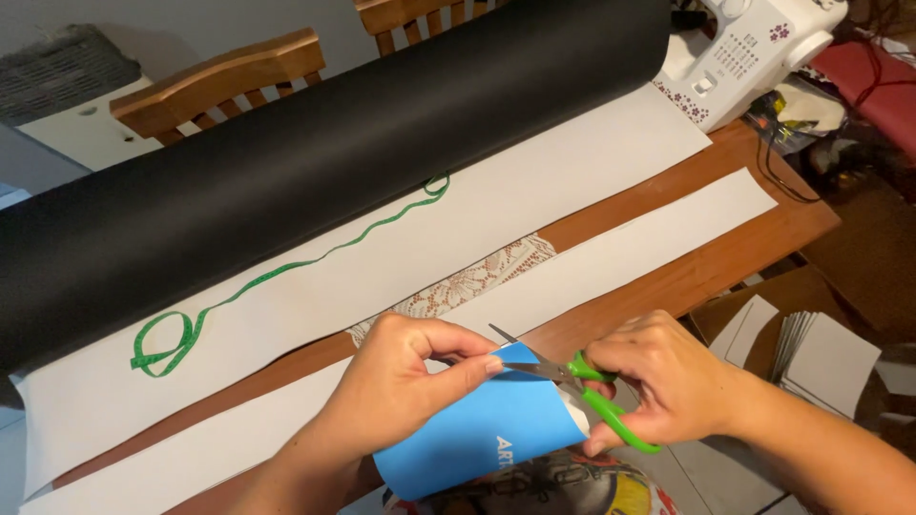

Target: Trimming the corners of a printed design sheet using scissors to prepare it for application.

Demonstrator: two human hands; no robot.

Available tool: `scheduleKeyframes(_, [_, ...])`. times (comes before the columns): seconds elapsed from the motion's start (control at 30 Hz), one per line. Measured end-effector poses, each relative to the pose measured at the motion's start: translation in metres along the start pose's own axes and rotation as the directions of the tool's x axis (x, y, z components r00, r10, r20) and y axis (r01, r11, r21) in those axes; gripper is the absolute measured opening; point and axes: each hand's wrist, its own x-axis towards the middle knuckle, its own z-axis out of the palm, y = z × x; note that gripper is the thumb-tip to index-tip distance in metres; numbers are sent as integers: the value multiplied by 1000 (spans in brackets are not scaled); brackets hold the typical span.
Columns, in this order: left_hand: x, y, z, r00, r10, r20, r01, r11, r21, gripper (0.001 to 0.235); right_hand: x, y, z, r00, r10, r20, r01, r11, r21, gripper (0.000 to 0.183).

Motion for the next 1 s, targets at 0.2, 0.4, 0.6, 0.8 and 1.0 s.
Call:
scheduleKeyframes(0.2, [-4,3,-3,999,-40,-19,40,999,-7,19,2,-7,0,1000,-7,8,7,1000,12,61])
scheduleKeyframes(0.4, [-6,3,-4,1000,-9,-19,9,1000,-17,18,3,-7,0,1000,-11,17,11,1000,28,63])
scheduleKeyframes(0.6, [-6,1,-3,999,35,-1,-35,998,-52,17,2,-8,-4,998,-24,50,19,995,93,67])
scheduleKeyframes(0.8, [-5,-5,-2,997,71,11,-70,994,-85,18,6,-11,-16,994,-8,105,-3,995,102,29])
scheduleKeyframes(1.0, [-9,2,2,997,76,3,-76,995,-66,15,4,-16,-7,1000,5,29,-6,999,40,25])
